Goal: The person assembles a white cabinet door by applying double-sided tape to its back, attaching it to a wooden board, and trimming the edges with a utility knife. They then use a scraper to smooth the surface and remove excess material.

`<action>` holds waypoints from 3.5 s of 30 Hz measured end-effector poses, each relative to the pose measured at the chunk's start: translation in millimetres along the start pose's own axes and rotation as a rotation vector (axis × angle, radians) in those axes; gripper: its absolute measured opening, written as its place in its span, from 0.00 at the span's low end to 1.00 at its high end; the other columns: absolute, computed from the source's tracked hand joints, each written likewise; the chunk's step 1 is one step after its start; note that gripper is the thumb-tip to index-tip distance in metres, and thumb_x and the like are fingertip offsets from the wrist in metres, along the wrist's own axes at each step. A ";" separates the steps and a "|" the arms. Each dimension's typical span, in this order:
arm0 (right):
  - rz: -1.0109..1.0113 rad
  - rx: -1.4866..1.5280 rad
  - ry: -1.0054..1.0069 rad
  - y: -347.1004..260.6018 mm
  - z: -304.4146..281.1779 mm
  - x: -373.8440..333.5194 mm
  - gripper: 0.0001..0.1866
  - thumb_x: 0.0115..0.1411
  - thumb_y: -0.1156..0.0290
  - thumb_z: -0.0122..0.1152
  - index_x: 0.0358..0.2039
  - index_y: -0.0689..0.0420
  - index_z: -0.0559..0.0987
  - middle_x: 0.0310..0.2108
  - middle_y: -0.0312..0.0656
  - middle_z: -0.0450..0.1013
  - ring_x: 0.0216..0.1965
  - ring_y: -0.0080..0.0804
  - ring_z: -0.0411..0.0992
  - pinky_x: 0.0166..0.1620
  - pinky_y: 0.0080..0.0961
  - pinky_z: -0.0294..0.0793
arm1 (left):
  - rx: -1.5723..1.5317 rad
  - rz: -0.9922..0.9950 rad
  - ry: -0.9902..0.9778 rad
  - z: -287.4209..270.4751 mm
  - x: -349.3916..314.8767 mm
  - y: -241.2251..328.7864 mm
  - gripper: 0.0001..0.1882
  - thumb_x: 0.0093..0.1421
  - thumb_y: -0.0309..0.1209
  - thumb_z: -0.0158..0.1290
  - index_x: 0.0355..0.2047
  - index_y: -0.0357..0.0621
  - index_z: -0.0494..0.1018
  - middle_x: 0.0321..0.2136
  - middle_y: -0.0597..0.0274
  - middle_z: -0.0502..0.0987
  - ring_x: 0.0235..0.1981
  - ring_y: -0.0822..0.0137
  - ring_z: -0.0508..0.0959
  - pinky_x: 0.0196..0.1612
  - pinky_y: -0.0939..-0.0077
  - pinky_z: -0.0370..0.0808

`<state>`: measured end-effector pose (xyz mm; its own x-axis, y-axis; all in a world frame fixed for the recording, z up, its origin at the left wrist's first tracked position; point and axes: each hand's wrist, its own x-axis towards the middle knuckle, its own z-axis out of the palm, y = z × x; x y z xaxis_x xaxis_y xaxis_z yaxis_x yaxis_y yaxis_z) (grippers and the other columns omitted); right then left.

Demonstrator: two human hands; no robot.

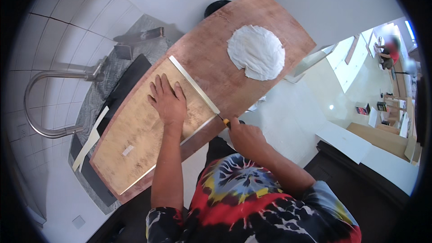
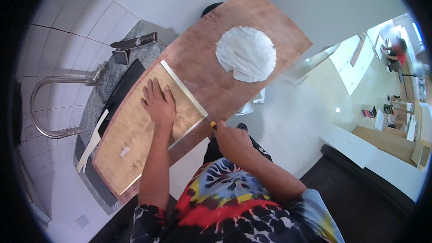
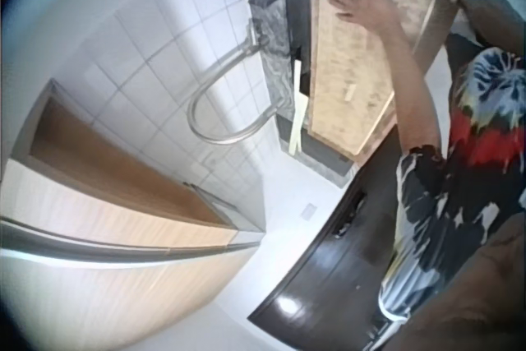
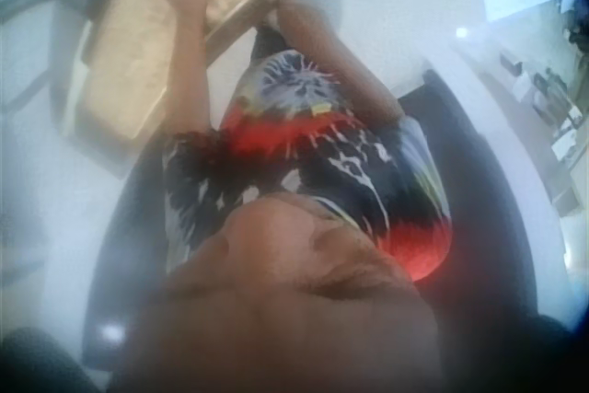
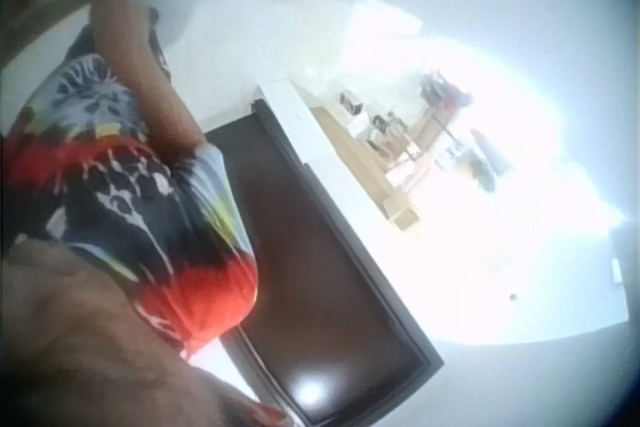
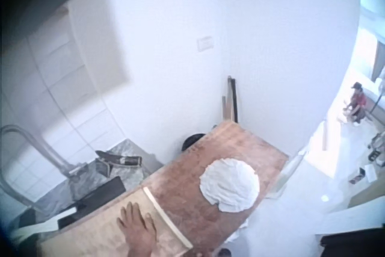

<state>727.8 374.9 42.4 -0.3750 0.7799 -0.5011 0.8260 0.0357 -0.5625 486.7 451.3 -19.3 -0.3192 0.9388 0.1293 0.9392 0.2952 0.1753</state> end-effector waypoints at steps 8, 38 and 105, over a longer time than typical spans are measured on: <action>-0.065 0.168 0.194 9.4 -48.2 -8.1 0.12 0.66 0.66 0.54 0.44 0.62 0.71 0.27 0.60 0.77 0.32 0.62 0.78 0.37 0.53 0.75 | -0.004 -0.013 -0.003 -3.5 5.3 0.8 0.31 0.72 0.47 0.41 0.69 0.45 0.59 0.71 0.51 0.57 0.73 0.44 0.52 0.70 0.35 0.46; -0.115 0.048 0.146 -17.5 -1.9 30.9 0.09 0.60 0.77 0.54 0.39 0.65 0.68 0.27 0.58 0.78 0.31 0.58 0.80 0.35 0.48 0.78 | 0.026 -0.005 -0.003 3.2 3.2 -0.9 0.32 0.71 0.49 0.41 0.69 0.45 0.60 0.71 0.52 0.57 0.73 0.46 0.52 0.71 0.38 0.46; -0.226 0.098 0.800 -91.3 70.4 84.1 0.12 0.62 0.74 0.59 0.42 0.66 0.70 0.26 0.61 0.72 0.31 0.61 0.73 0.36 0.47 0.71 | 0.109 -0.394 0.319 -144.8 10.0 -696.6 0.30 0.63 0.36 0.56 0.64 0.40 0.67 0.51 0.38 0.77 0.50 0.45 0.80 0.49 0.49 0.79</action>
<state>591.2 393.2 5.4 -0.0851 0.9700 0.2277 0.7124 0.2190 -0.6667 -189.0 229.4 1.2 -0.6578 0.6573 0.3678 0.7424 0.6480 0.1698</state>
